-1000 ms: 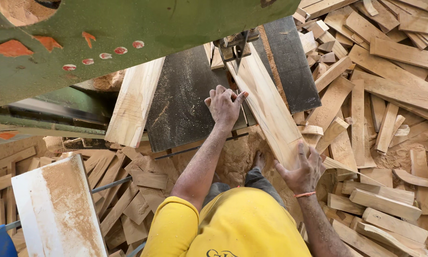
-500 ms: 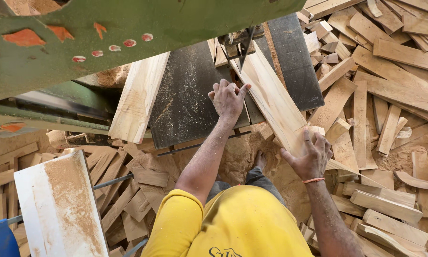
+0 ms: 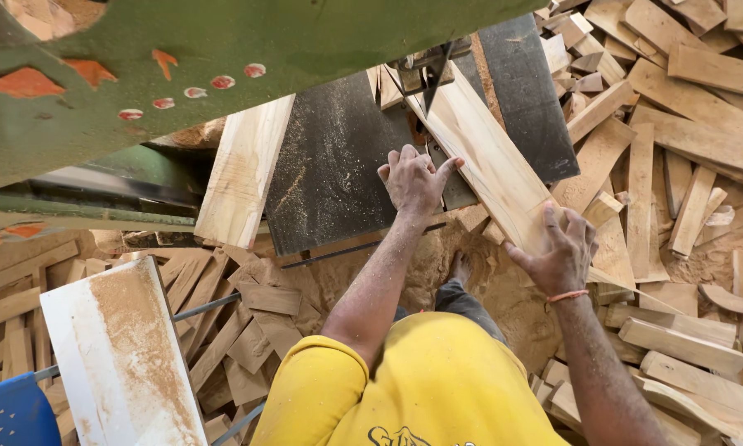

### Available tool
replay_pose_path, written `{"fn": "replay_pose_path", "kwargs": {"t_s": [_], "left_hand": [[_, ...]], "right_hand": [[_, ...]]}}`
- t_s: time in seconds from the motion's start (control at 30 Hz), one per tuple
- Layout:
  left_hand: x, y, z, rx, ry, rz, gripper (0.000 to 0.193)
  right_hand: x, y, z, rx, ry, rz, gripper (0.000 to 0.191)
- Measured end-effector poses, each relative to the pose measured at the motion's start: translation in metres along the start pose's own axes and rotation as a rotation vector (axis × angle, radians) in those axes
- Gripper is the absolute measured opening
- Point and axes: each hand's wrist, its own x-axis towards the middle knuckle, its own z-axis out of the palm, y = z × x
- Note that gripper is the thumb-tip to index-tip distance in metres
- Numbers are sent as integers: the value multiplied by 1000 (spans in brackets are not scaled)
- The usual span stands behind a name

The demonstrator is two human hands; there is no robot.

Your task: The person places a long wooden board on a bandsaw table and guides it through the blade, cutting it into curved pieces. They reposition and turn the board repeatedly to make successive cuts, then pick up another board and continue cutting.

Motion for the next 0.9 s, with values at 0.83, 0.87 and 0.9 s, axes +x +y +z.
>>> {"fn": "replay_pose_path", "kwargs": {"t_s": [0.83, 0.87, 0.9], "left_hand": [[-1, -3, -17, -27, -108, -20, 59], [-2, -3, -17, -45, -95, -11, 57], [-4, -4, -18, -61, -80, -6, 54]], "right_hand": [[-25, -11, -12, 278, -289, 116, 115], [-29, -9, -14, 351, -381, 173, 111], [-33, -11, -14, 600, -380, 206, 106]]}}
